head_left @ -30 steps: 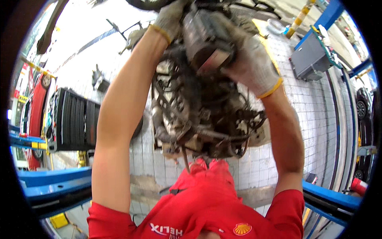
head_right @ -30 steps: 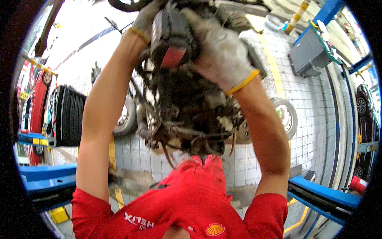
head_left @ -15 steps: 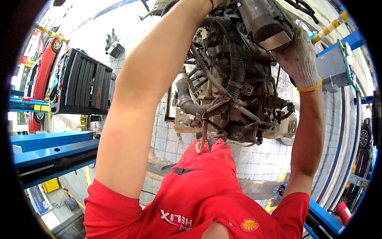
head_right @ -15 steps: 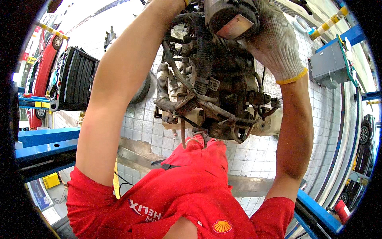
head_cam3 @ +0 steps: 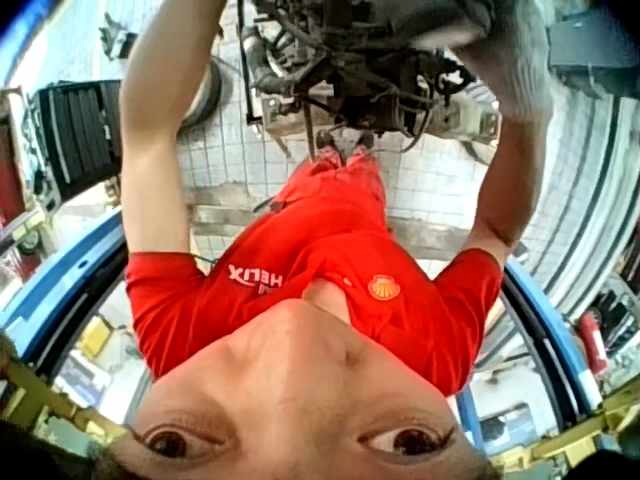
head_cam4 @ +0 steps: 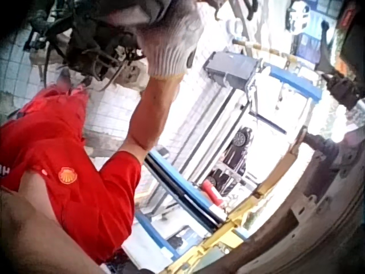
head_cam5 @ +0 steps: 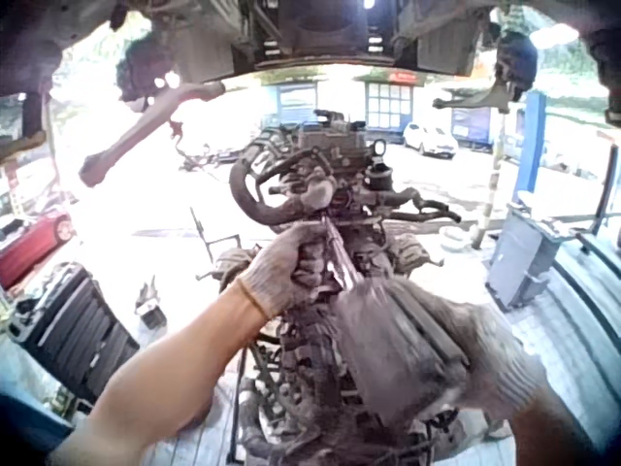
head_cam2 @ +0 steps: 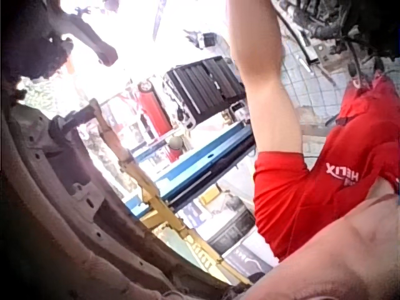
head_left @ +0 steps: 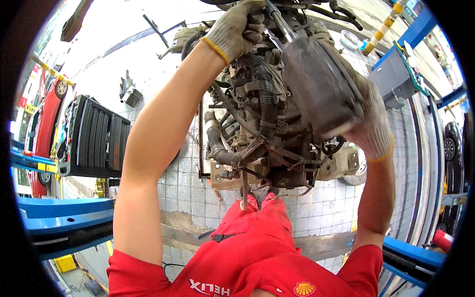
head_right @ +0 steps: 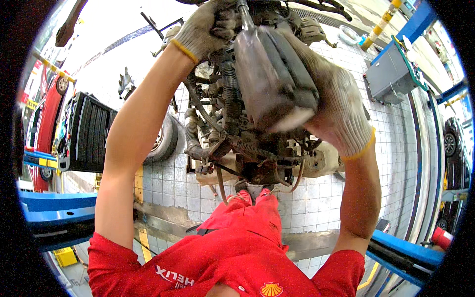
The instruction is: The person uses a cordless impact wrench and a screwdriver to remove bolts and components from a car engine mounted on a stand. They detach the exhaust manifold and other parts, placing them on the floor, then walk away from the engine.
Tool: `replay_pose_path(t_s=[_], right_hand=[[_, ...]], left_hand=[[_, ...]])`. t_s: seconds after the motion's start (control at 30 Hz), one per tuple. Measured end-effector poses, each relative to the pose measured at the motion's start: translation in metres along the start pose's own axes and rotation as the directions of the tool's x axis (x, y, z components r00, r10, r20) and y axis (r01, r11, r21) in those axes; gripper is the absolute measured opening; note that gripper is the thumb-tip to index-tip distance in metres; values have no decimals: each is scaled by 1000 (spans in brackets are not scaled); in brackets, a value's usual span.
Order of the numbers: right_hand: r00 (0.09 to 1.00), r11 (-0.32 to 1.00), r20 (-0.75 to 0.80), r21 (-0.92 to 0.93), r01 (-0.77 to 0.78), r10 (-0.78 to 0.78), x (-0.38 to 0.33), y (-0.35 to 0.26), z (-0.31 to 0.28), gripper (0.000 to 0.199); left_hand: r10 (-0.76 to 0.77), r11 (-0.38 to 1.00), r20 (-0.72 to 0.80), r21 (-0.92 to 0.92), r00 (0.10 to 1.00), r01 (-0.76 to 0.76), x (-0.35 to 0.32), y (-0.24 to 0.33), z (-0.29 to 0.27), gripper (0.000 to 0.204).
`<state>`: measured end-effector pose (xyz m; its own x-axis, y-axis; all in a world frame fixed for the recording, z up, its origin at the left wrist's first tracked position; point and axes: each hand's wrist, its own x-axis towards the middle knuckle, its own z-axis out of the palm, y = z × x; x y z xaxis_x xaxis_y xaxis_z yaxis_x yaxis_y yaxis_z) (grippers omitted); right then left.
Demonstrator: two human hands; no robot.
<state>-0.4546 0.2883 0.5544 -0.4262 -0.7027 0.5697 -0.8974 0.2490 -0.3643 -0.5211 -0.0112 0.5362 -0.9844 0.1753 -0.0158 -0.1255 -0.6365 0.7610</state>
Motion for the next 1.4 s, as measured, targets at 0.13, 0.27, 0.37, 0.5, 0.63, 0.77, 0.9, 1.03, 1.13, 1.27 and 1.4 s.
replay_pose_path(t_s=[0.13, 0.27, 0.37, 0.5, 0.63, 0.77, 0.9, 1.03, 1.13, 1.27, 1.4], right_hand=[[981, 965, 63, 176, -194, 185, -33, -26, -12, 82], [925, 911, 122, 164, -378, 361, -90, -57, -29, 71], [835, 843, 149, 23, -538, 529, -146, -93, -45, 65], [652, 682, 235, -405, -609, 721, -232, -143, -66, 59], [261, 427, 398, -420, -801, 880, -239, -181, -59, 59], [313, 271, 501, 158, -950, 807, -236, -205, -35, 51], [382, 277, 454, 281, -919, 805, -281, -222, 14, 38], [593, 666, 443, -12, -746, 673, -340, -220, 56, 31], [589, 842, 644, -169, -512, 487, -365, -221, 79, 38], [505, 588, 659, 116, -801, 557, -341, -247, 123, 62], [227, 155, 861, 174, -972, 455, -360, -247, 161, 60]], left_hand=[[-96, 995, -46, -36, 994, 94, -28, 9, 2, 28], [-31, 988, -127, 144, 991, 49, -68, -3, 51, 35], [-116, 979, -9, 170, 993, 116, -107, -16, 82, 38], [-23, 937, -269, 329, 963, 115, -177, -40, 112, 33], [-209, 920, -336, 252, 918, 301, -259, -55, 112, 34], [54, 990, -465, 140, 884, 13, -329, -121, 75, 38], [48, 990, -498, -90, 866, -107, -386, -153, 8, 29], [-81, 974, -725, -204, 684, -101, -454, -222, -93, 17], [-224, 975, -908, -214, 354, 66, -480, -290, -171, 10], [-262, 959, -905, -205, 335, 196, -474, -361, -273, 7], [-94, 855, -902, 144, 421, 499, -447, -413, -368, 17]])
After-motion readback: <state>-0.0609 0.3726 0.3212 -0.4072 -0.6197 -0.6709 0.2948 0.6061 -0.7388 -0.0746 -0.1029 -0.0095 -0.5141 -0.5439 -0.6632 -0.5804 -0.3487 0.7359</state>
